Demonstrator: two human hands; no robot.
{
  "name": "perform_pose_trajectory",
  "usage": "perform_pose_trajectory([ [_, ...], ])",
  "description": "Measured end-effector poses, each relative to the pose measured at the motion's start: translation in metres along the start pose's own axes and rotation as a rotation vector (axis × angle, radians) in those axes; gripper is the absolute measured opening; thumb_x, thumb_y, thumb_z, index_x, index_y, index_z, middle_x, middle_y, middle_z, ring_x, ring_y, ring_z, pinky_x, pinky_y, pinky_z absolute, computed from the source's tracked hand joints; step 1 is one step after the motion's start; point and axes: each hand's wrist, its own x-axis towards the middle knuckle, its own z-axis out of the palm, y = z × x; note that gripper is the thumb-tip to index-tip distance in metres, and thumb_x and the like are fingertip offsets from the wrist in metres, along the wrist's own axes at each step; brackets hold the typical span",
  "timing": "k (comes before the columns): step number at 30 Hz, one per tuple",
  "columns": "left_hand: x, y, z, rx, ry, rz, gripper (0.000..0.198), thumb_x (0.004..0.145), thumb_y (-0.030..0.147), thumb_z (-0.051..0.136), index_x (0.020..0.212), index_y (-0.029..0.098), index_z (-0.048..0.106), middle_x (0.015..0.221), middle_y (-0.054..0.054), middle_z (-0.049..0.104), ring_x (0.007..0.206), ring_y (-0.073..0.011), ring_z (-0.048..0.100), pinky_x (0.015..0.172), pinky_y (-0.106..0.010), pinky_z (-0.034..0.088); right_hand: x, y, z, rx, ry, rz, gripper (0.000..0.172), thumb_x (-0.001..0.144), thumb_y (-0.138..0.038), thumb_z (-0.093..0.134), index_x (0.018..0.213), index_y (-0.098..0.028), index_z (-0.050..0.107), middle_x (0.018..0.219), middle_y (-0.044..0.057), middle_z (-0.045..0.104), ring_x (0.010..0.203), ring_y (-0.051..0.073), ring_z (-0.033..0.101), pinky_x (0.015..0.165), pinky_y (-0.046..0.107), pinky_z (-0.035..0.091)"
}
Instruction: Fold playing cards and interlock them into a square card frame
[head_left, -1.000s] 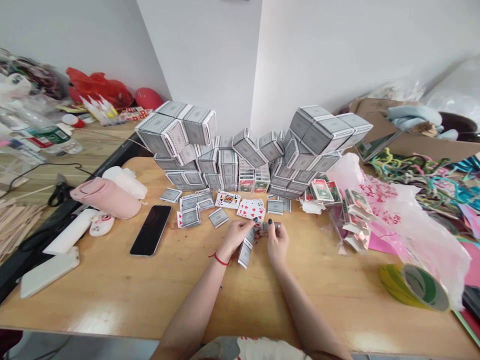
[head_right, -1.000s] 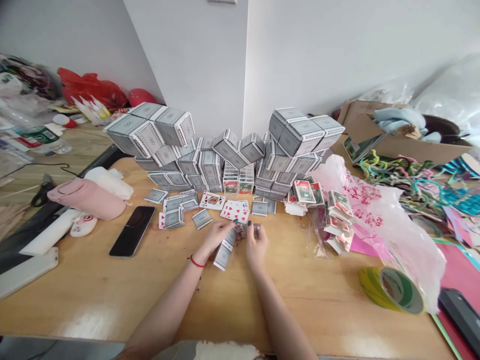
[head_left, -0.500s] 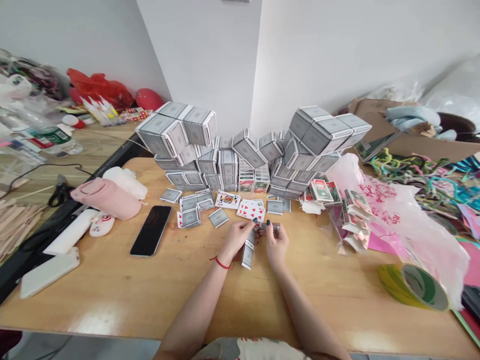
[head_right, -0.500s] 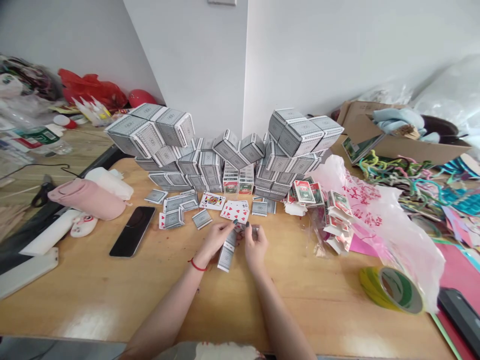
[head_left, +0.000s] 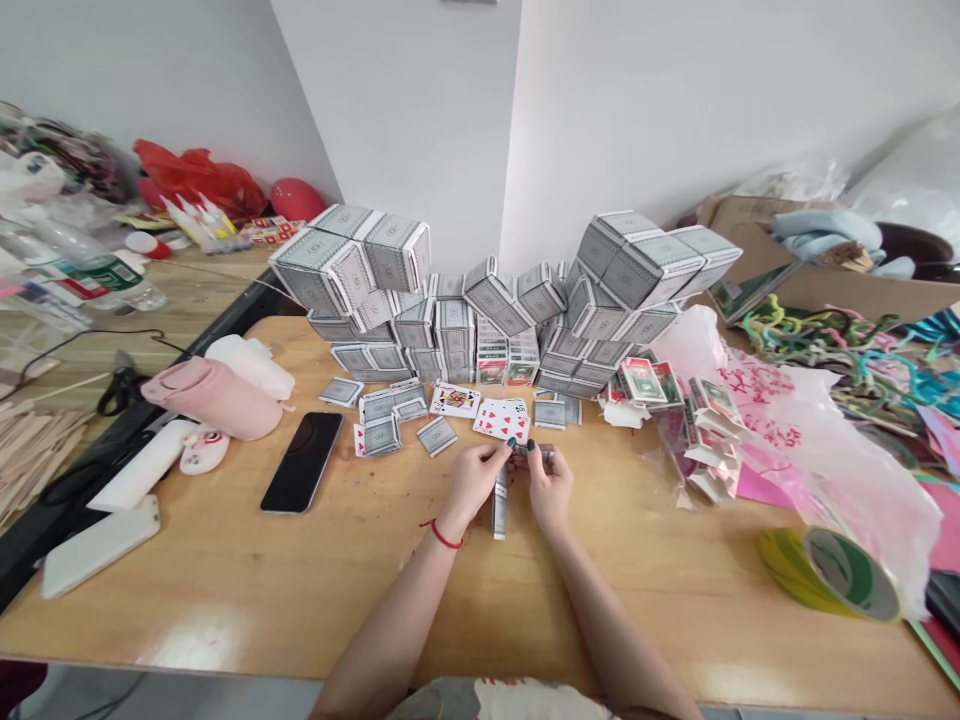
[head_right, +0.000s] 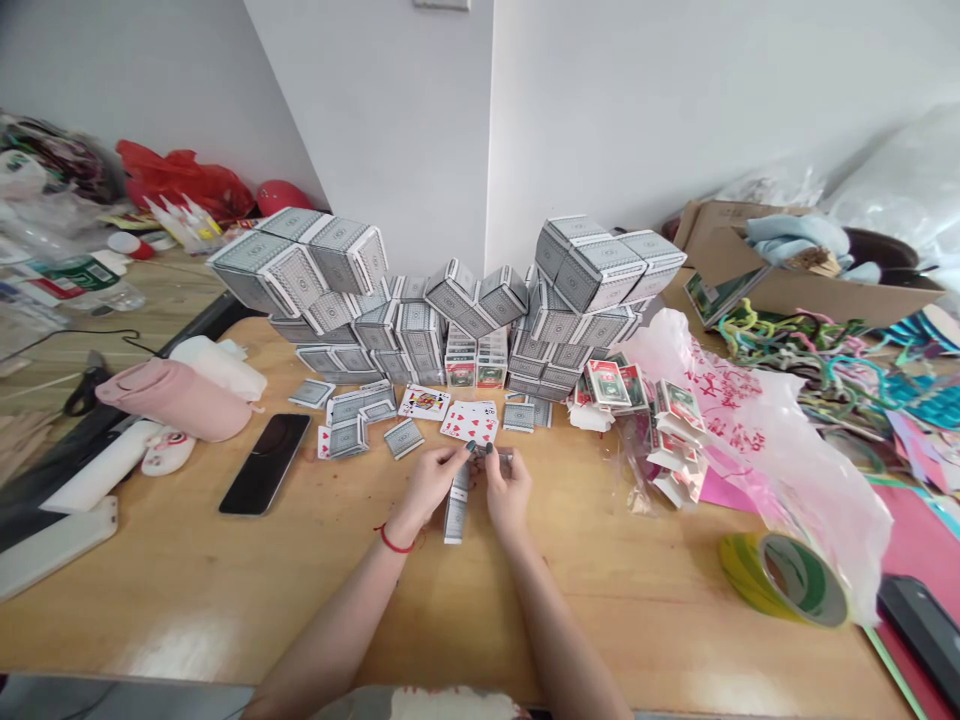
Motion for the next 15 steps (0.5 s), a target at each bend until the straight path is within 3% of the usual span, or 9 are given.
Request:
perform_pose_trajectory([
  [7, -0.0028, 0.0028, 0.0025, 0.106, 0.080, 0.010, 0.048, 0.073, 0.055, 0.043, 0.060, 0.012, 0.059, 0.053, -0.003, 0.057, 0.051, -0.0124, 0.049, 0.046, -0.022, 0.033, 0.0031, 0.0037, 0.0009, 0.015, -0.028, 0.028, 0.029, 0.078, -0.047, 0.049, 0.071, -0.019, 0.049, 0.058, -0.001, 0.058, 0.050, 0.013, 0.055, 0.050, 0.027, 0.049],
  [15, -0.0010, 0.0027, 0.0015, 0.151, 0.043, -0.022, 0.051, 0.075, 0.056, 0.040, 0.061, 0.012, 0.059, 0.055, -0.004, 0.058, 0.051, -0.0117, 0.048, 0.046, -0.022, 0.033, 0.0033, -0.0012, 0.0014, 0.029, -0.100, 0.026, 0.030, 0.077, -0.049, 0.050, 0.068, -0.020, 0.048, 0.053, -0.003, 0.055, 0.047, 0.013, 0.053, 0.048, 0.027, 0.048],
])
